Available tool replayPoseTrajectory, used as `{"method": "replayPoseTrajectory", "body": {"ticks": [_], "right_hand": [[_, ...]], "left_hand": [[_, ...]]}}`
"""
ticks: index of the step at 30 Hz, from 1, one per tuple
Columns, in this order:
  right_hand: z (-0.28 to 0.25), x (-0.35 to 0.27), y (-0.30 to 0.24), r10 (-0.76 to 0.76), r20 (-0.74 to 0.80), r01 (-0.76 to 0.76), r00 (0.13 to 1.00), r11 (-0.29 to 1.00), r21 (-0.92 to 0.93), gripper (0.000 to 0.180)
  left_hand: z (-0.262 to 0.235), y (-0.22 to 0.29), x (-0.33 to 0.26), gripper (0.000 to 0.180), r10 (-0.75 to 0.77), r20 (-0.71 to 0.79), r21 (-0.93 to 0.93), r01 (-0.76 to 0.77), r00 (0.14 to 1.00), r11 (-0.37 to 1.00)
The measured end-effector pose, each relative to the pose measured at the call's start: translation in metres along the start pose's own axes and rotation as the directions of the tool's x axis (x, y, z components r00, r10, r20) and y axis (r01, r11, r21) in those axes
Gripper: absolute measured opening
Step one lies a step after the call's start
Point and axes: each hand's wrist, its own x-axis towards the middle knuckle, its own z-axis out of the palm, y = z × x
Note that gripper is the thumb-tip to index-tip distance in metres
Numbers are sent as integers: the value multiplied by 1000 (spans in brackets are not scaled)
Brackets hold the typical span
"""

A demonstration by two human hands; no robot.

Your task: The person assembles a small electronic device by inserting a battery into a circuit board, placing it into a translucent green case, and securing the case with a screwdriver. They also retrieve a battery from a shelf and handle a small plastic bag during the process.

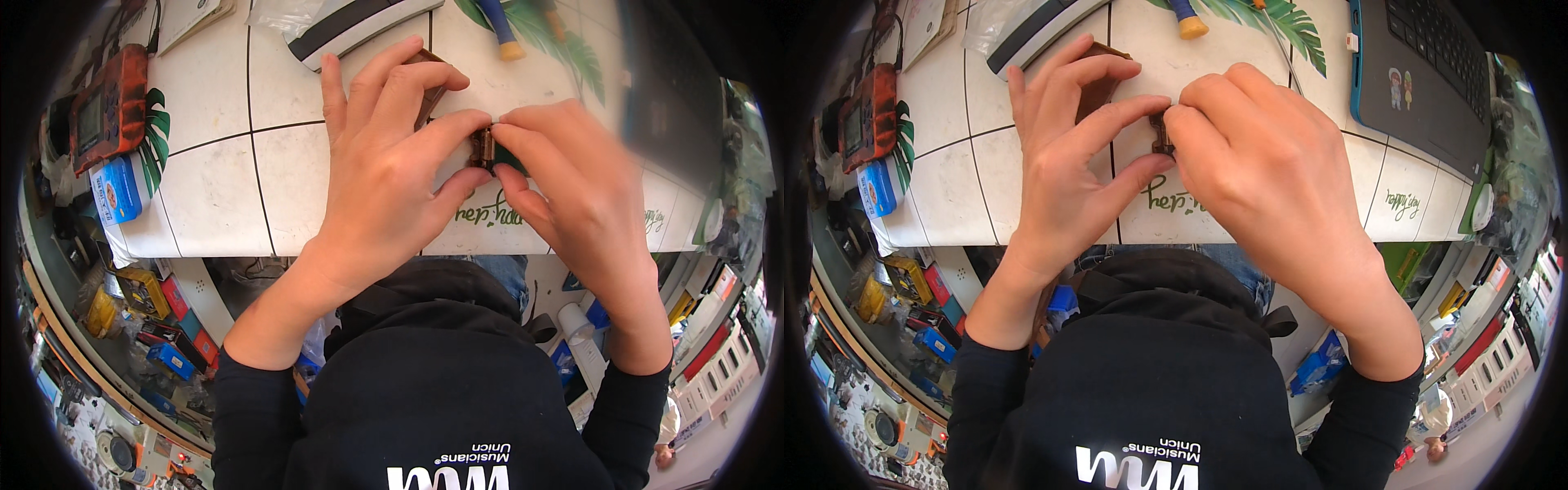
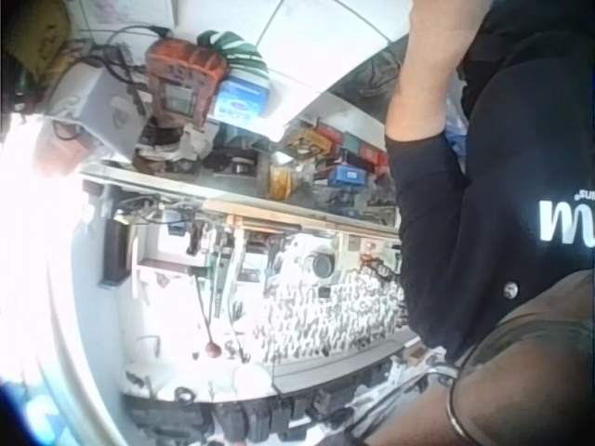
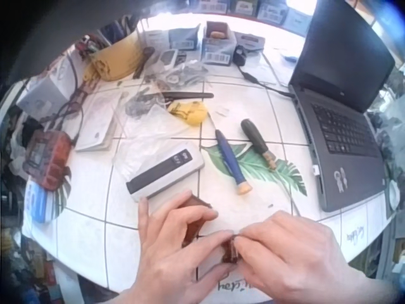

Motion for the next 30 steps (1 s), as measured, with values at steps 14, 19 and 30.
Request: {"method": "replayPoseTrajectory", "body": {"ticks": [14,19,30], "right_hand": [[0,6,-9,-20,38,25,999,992,-127,34],[0,5,-5,-54,1,54,999,997,-53,33],[10,-13,2,83,-138,-57,987,981,185,36]], "left_hand": [[5,-4,-1,40,26,-47,-13,-27,999,1000],[3,-3,-1,40,5,-40,-32,-6,999,999],[2,-1,0,40,-8,-22,-21,8,1000,1000]]}}
